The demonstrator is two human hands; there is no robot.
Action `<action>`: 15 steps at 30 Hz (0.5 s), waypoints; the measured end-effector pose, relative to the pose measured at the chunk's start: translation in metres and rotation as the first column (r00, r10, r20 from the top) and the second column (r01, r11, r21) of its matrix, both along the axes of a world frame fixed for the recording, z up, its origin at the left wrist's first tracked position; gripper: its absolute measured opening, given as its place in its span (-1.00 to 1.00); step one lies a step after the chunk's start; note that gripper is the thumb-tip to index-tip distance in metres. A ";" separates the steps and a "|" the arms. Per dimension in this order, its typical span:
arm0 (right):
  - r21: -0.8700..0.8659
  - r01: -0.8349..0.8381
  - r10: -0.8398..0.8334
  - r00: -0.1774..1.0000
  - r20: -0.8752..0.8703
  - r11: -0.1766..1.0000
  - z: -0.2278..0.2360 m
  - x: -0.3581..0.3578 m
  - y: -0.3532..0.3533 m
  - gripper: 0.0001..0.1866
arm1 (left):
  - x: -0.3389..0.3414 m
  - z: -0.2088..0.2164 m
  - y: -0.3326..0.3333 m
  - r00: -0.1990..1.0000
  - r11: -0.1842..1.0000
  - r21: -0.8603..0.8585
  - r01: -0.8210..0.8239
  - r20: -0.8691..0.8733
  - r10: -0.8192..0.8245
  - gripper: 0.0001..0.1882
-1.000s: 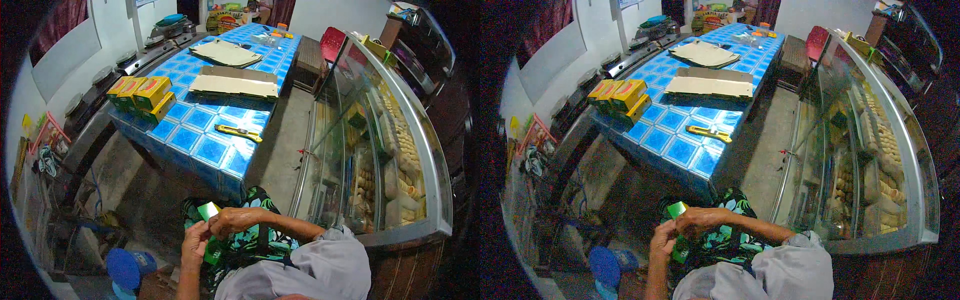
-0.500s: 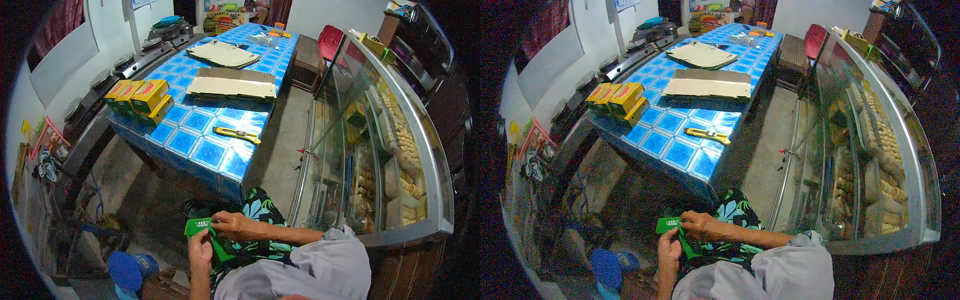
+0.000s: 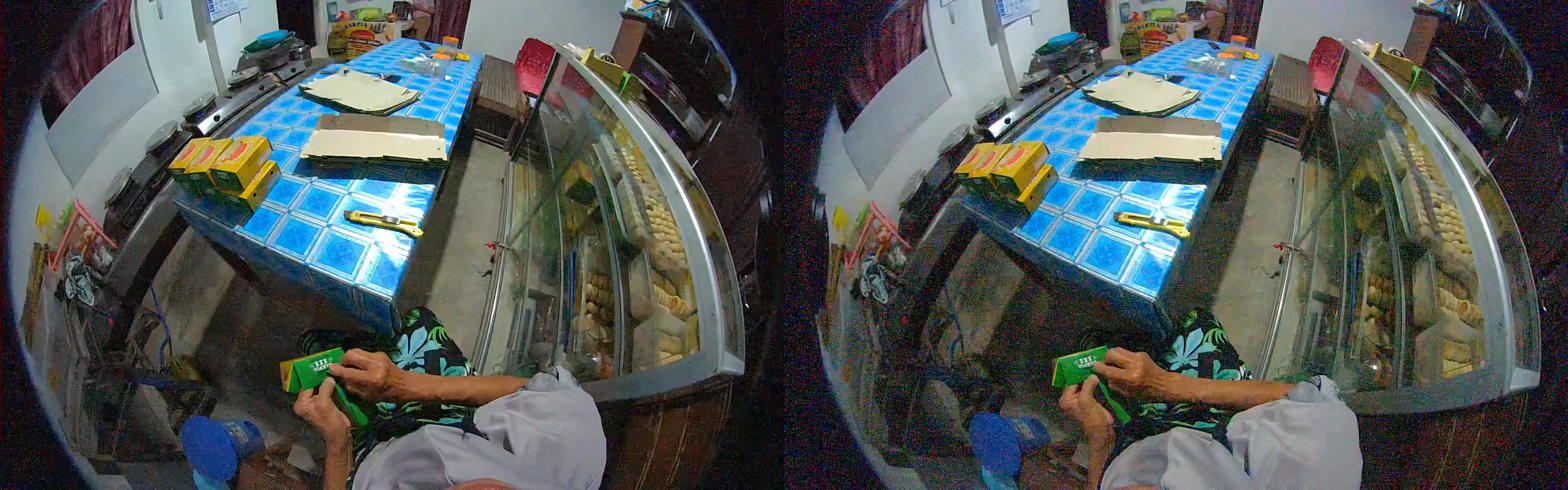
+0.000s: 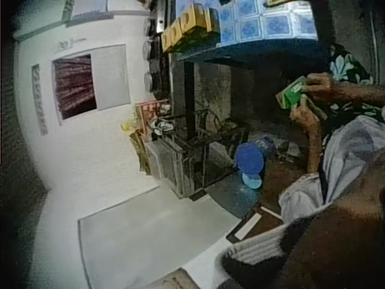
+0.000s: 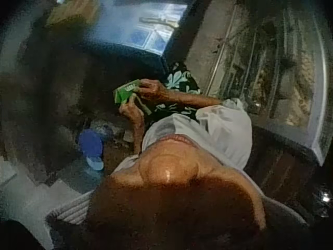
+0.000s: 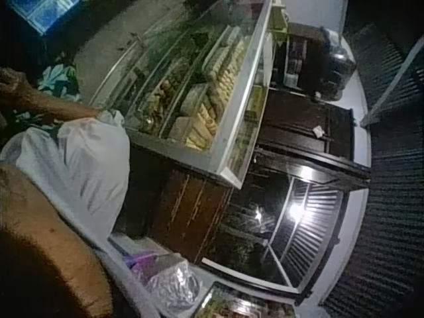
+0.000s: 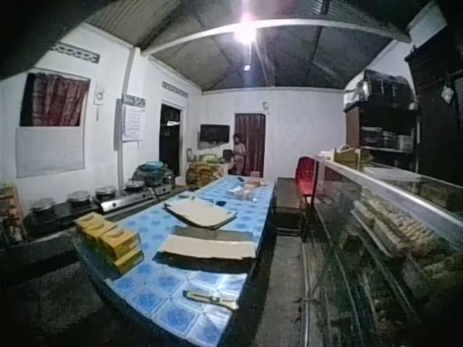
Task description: The person assembles several cardboard takeout boxes by hand, folding the flaps and interlocking the tabs to form the box shape, then stacks the completed boxes on a table.
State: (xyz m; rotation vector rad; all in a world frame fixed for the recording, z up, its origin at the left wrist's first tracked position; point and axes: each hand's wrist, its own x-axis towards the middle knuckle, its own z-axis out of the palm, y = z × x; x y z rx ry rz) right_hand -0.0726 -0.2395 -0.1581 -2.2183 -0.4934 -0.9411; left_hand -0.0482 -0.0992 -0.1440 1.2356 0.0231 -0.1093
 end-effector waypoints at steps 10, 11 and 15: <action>-0.011 -0.022 0.022 0.999 0.026 1.000 0.015 0.008 -0.005 -0.60 | 0.003 0.011 -0.002 0.987 0.944 0.331 -0.016 0.155 -0.038 -0.81; -0.012 -0.019 0.020 0.999 0.027 1.000 0.014 0.008 -0.005 -0.60 | 0.002 0.017 -0.003 0.985 0.914 0.405 -0.013 0.161 -0.057 -0.80; 0.012 -0.034 0.034 0.999 0.015 0.999 0.014 0.012 -0.004 -0.64 | 0.001 0.031 -0.007 0.982 0.901 0.433 -0.015 0.176 -0.068 -0.80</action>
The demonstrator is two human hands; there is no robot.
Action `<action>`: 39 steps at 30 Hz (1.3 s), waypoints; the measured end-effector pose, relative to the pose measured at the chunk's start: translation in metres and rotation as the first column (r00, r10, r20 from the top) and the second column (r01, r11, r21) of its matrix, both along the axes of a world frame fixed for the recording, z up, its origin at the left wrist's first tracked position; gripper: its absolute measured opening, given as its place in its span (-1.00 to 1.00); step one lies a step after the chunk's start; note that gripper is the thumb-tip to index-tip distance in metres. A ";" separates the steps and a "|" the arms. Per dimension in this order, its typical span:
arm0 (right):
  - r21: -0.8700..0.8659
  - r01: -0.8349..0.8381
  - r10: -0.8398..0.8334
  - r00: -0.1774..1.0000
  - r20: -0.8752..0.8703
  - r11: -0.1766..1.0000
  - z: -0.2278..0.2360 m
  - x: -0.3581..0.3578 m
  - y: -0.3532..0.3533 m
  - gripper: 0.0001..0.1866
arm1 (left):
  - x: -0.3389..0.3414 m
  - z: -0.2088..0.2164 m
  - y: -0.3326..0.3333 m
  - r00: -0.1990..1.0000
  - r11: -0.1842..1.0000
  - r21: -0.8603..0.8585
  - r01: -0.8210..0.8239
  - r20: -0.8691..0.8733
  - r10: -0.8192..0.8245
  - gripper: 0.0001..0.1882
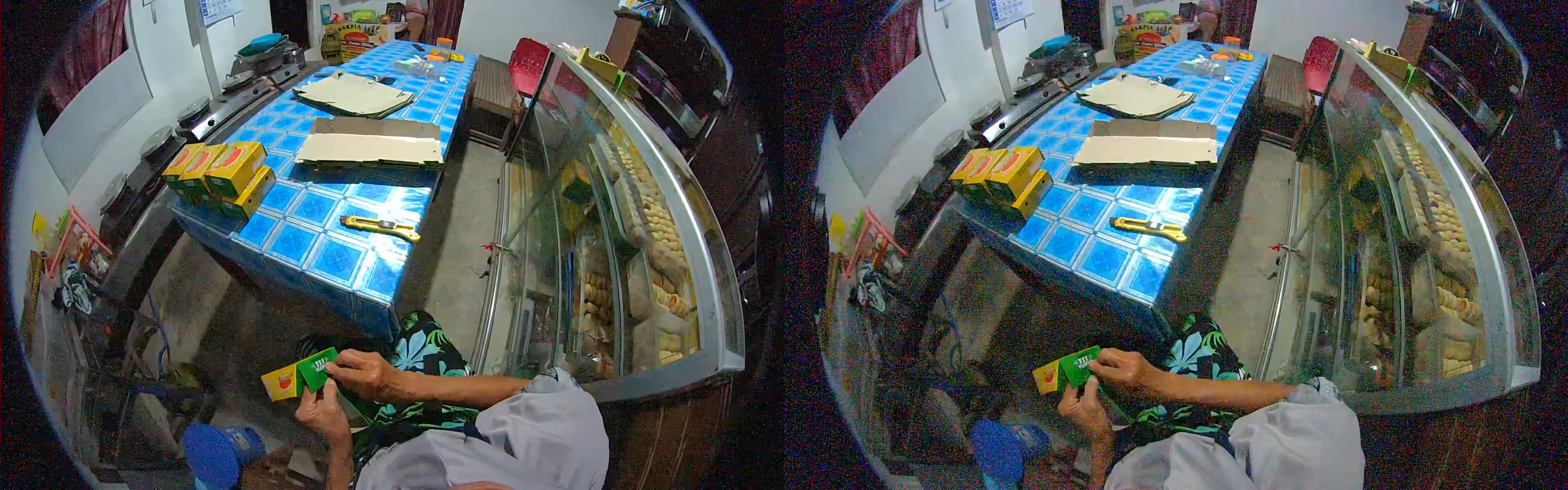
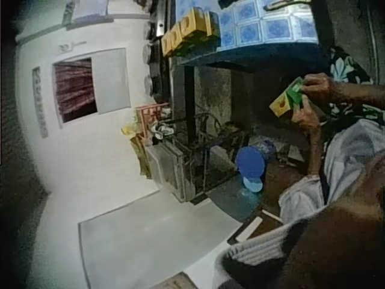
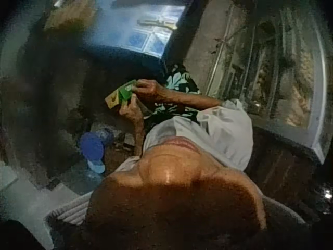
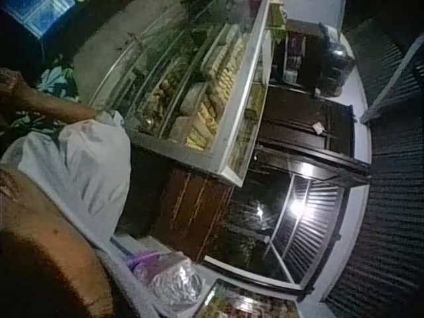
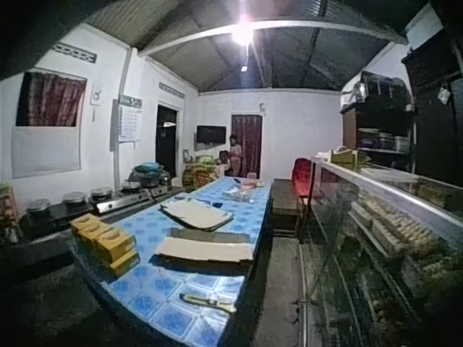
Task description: The person assembles several cardboard takeout boxes by hand, folding the flaps and interlocking the tabs to form the box shape, then stacks the completed boxes on a table.
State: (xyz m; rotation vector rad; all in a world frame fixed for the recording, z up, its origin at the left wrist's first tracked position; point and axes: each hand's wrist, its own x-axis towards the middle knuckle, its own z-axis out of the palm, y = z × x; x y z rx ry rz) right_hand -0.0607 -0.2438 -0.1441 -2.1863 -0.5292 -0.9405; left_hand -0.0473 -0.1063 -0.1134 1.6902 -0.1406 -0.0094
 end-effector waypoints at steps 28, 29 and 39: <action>0.074 -0.292 0.300 0.906 -0.299 0.954 0.024 0.012 -0.024 -0.66 | 0.032 -0.026 0.044 0.404 0.417 0.075 0.906 -0.448 -0.797 -0.81; 0.023 -0.411 0.391 0.846 -0.362 0.911 0.021 0.012 -0.024 -0.61 | 0.032 -0.029 0.046 0.323 0.345 0.035 0.938 -0.448 -0.834 -0.79; 0.572 -0.228 0.616 0.243 -0.750 0.787 -0.025 0.017 -0.048 -0.83 | 0.045 -0.058 0.048 0.153 0.167 0.039 0.985 -0.640 -0.753 -0.69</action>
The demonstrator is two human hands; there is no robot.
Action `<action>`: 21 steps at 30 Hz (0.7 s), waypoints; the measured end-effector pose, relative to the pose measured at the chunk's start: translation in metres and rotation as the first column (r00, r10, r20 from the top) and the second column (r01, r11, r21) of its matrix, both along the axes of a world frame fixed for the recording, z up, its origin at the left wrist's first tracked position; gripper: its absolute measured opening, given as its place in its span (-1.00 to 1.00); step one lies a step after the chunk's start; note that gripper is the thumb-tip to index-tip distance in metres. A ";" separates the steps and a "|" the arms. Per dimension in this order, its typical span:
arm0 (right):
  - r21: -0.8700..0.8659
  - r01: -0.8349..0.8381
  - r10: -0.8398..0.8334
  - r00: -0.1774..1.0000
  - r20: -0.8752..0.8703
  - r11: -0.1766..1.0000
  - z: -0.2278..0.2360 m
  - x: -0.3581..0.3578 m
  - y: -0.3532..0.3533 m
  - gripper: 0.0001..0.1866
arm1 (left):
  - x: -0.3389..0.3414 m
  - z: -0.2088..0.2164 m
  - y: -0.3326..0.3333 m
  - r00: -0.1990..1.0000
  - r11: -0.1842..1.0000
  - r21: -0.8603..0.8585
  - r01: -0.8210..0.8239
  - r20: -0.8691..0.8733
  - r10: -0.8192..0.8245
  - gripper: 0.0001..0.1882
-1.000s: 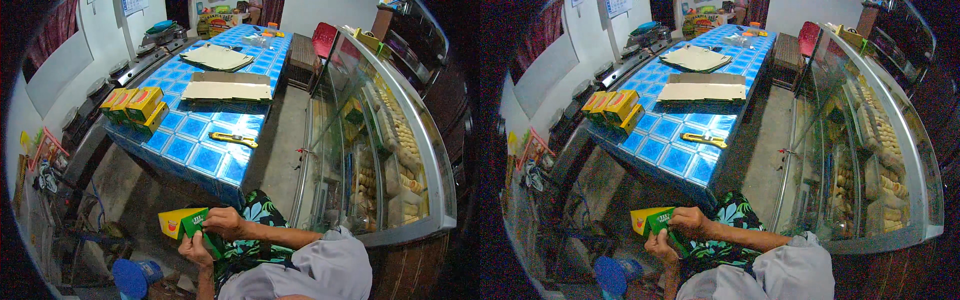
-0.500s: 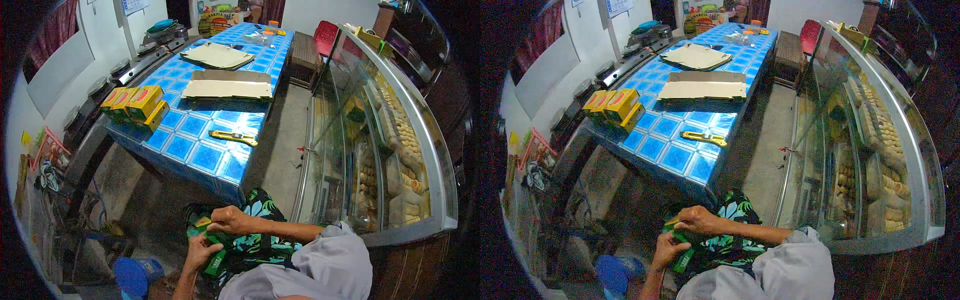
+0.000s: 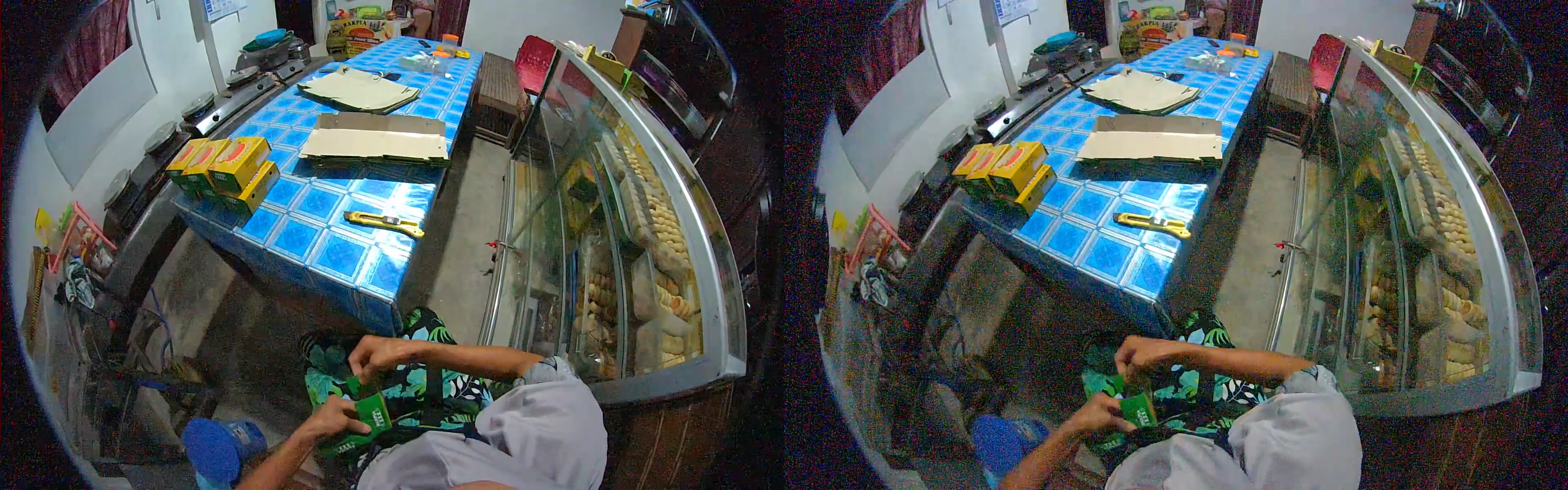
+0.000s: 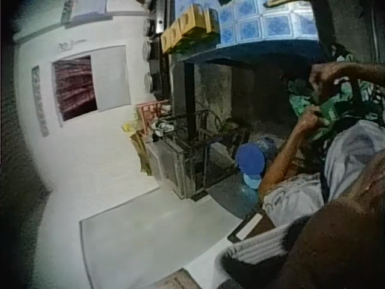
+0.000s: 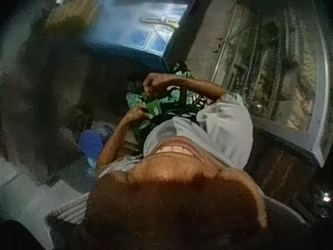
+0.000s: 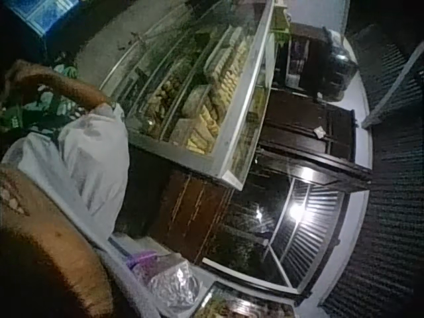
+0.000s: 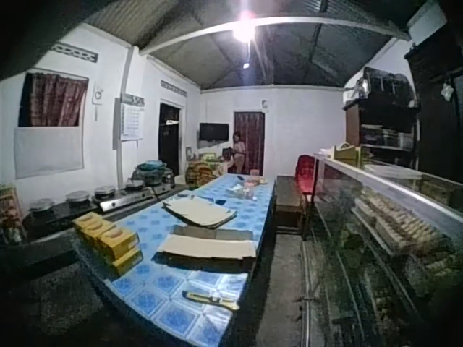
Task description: The person assembles several cardboard takeout boxes by hand, folding the flaps and interlocking the tabs to form the box shape, then stacks the completed boxes on a table.
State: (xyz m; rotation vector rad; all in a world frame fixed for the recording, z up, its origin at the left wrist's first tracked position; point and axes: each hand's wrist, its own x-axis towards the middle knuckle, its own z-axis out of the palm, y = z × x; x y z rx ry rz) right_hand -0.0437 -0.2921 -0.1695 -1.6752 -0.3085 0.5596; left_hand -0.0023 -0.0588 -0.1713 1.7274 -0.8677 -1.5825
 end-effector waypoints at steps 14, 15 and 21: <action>-0.633 -0.209 0.625 0.549 0.555 0.746 0.053 -0.006 0.034 -0.72 | 0.005 -0.032 -0.010 0.981 0.994 -0.004 -0.112 -0.161 0.110 -0.68; -0.549 -0.248 0.592 0.492 0.638 0.798 0.054 -0.007 0.035 -0.72 | 0.005 -0.034 -0.011 0.982 0.994 -0.007 -0.108 -0.155 0.106 -0.68; -0.387 -0.342 0.511 0.447 0.734 0.856 0.030 -0.008 0.036 -0.75 | 0.002 -0.047 -0.013 0.989 0.997 -0.015 -0.078 -0.126 0.075 -0.68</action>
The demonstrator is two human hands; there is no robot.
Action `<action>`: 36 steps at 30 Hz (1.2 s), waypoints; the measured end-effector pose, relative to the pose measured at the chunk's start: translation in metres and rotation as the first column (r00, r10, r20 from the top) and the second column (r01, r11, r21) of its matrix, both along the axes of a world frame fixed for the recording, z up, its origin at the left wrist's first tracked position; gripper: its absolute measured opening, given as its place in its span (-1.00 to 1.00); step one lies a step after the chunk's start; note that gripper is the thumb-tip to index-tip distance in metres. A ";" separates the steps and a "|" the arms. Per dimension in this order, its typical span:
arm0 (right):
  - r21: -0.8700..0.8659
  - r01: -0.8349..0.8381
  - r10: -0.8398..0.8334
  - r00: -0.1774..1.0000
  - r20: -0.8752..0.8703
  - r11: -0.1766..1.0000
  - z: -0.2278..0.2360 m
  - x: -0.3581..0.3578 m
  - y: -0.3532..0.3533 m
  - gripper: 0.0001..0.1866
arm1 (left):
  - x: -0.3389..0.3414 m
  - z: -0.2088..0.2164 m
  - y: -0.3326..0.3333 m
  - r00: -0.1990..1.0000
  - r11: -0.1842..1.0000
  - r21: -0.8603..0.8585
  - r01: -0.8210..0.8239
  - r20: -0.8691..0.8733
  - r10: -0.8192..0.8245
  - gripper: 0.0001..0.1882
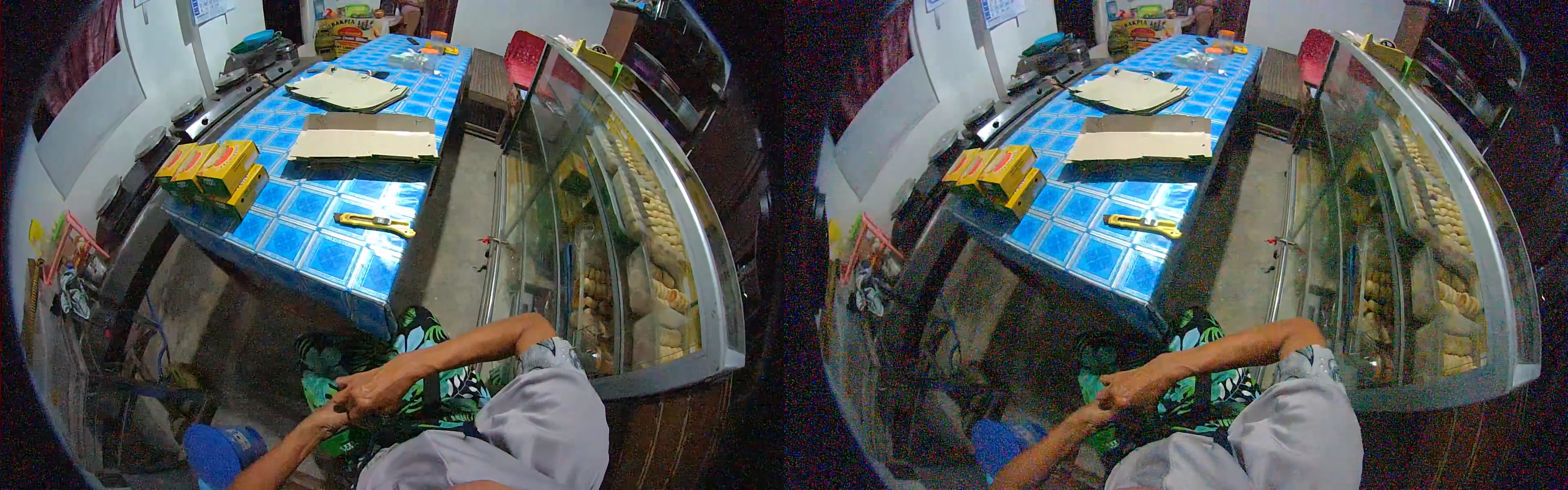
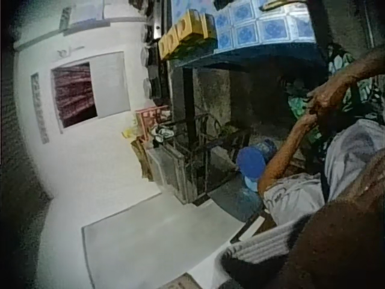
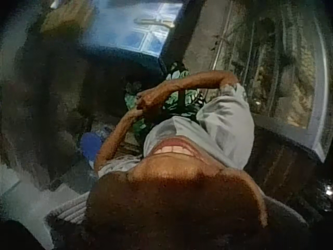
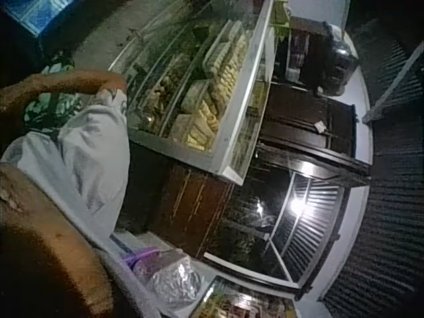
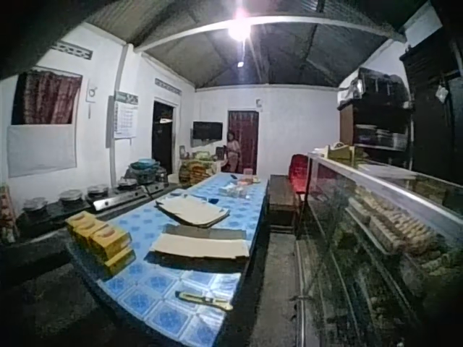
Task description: The person assembles several cardboard takeout boxes by hand, folding the flaps and interlocking the tabs to form the box shape, then stacks the completed boxes on a table.
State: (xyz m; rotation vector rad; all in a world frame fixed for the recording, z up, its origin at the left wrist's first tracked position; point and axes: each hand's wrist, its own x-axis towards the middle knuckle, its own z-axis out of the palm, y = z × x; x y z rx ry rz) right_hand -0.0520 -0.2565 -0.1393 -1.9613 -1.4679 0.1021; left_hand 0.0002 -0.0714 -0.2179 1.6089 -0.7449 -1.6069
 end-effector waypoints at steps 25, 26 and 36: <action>0.022 -0.035 0.035 0.999 0.000 0.999 -0.009 -0.014 -0.009 -0.78 | 0.002 -0.018 -0.014 0.993 0.996 -0.017 0.091 0.075 -0.090 -0.67; 0.022 -0.036 0.036 0.999 0.001 0.999 -0.007 -0.013 -0.009 -0.78 | 0.002 -0.018 -0.014 0.993 0.996 -0.017 0.093 0.076 -0.091 -0.67; -0.068 0.044 -0.034 0.990 0.137 0.997 -0.018 -0.017 -0.009 -0.82 | 0.009 -0.025 -0.020 0.977 0.988 -0.014 0.153 0.153 -0.149 -0.66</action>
